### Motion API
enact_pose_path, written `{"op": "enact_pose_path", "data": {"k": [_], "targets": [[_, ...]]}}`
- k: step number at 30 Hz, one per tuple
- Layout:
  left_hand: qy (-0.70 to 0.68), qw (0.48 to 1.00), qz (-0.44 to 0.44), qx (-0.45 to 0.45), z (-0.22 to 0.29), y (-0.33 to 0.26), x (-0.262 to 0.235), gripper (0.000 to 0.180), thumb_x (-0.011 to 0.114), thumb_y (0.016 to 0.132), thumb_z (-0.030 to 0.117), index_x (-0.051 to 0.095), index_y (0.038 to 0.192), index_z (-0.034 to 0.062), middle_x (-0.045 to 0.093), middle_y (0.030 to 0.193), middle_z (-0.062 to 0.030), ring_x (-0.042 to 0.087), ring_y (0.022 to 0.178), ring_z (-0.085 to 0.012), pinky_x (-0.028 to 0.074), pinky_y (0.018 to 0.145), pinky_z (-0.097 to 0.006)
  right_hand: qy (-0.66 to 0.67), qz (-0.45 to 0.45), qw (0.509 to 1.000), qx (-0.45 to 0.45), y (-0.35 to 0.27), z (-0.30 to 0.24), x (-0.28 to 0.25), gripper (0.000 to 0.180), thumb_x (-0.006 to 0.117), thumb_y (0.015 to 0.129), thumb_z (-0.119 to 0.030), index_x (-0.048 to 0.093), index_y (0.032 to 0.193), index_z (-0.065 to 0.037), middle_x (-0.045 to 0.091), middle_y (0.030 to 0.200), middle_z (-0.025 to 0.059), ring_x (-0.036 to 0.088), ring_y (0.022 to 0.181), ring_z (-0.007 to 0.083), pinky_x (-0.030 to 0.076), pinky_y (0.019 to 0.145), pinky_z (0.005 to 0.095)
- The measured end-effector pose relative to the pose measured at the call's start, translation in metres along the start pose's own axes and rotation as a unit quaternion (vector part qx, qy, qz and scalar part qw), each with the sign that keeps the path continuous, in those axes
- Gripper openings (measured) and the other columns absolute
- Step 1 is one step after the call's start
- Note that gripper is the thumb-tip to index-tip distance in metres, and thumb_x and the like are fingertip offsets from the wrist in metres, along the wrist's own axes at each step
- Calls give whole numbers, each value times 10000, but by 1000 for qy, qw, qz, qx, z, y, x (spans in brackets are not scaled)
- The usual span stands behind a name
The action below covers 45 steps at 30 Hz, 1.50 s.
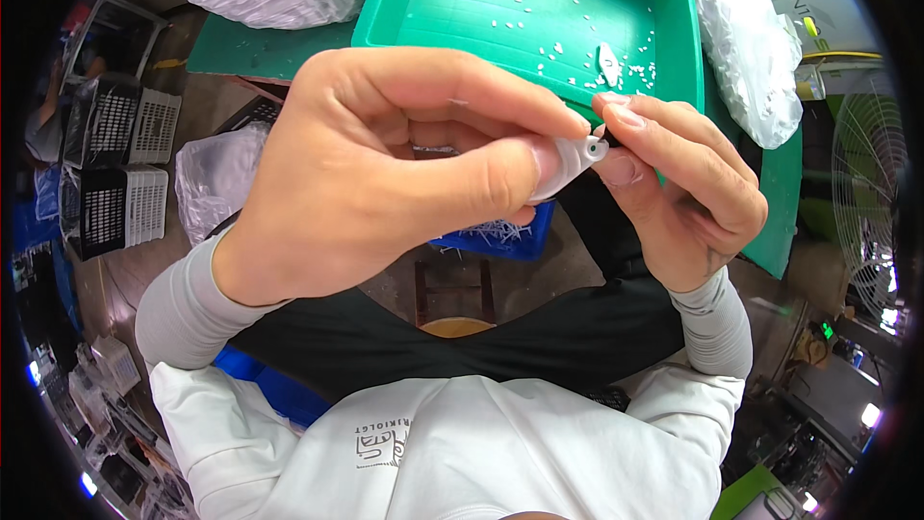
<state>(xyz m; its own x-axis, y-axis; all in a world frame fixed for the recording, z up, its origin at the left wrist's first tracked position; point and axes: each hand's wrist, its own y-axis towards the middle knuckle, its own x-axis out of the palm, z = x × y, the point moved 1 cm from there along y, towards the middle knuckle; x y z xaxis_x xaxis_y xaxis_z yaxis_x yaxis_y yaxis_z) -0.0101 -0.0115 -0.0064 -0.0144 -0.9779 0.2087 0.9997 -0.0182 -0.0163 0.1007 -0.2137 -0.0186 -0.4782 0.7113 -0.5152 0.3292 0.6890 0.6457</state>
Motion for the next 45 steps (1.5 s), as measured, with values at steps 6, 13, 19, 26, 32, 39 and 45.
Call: {"op": "enact_pose_path", "data": {"k": [6,13,19,26,32,39,45], "targets": [[-73,996,20,-46,0,-1,5,214,662,883,-10,670,1096,-26,703,968,-128,704,843,-171,624,741,-309,-5,-4,1000,12,0,-2,-2,273,706,829,75,687,1098,32,687,1067,213,687,973,275,551,834,336],[-108,992,34,-62,-2,-1,9,228,685,878,12,657,1102,-23,701,965,-129,702,838,-169,624,746,-326,-23,12,999,19,-1,-5,1,280,700,830,85,687,1103,28,684,1083,211,685,984,263,547,846,323],[-113,993,19,-36,-6,-1,8,192,676,885,9,623,1068,-19,692,919,-119,697,824,-168,609,724,-334,-27,22,999,32,-1,-7,3,284,696,810,116,698,1080,27,693,1064,201,686,978,249,545,844,321],[-94,995,34,-26,-8,-1,10,162,680,885,14,613,1029,-17,690,931,-122,697,809,-165,602,714,-322,-49,28,998,12,1,-4,6,278,712,798,114,708,1059,19,700,1053,188,690,958,246,545,830,317],[-74,995,54,-26,-8,1,10,183,692,882,17,617,1045,-21,694,956,-118,699,824,-159,602,717,-315,-39,10,999,-7,-1,-1,4,262,706,811,105,690,1063,36,700,1048,181,686,937,241,540,808,301],[73,991,78,77,-9,3,11,183,695,836,-62,645,1007,-21,695,956,-96,694,857,-139,591,700,-247,90,43,972,215,-2,-8,-2,341,619,931,-51,544,1246,57,678,983,124,571,816,86,446,726,201],[219,953,79,194,-12,7,8,221,707,804,-100,659,1003,-19,691,950,-83,682,868,-116,588,737,-235,112,46,962,245,-3,-2,14,150,758,858,-112,707,969,-24,650,748,-24,500,621,-7,352,514,168]]}}
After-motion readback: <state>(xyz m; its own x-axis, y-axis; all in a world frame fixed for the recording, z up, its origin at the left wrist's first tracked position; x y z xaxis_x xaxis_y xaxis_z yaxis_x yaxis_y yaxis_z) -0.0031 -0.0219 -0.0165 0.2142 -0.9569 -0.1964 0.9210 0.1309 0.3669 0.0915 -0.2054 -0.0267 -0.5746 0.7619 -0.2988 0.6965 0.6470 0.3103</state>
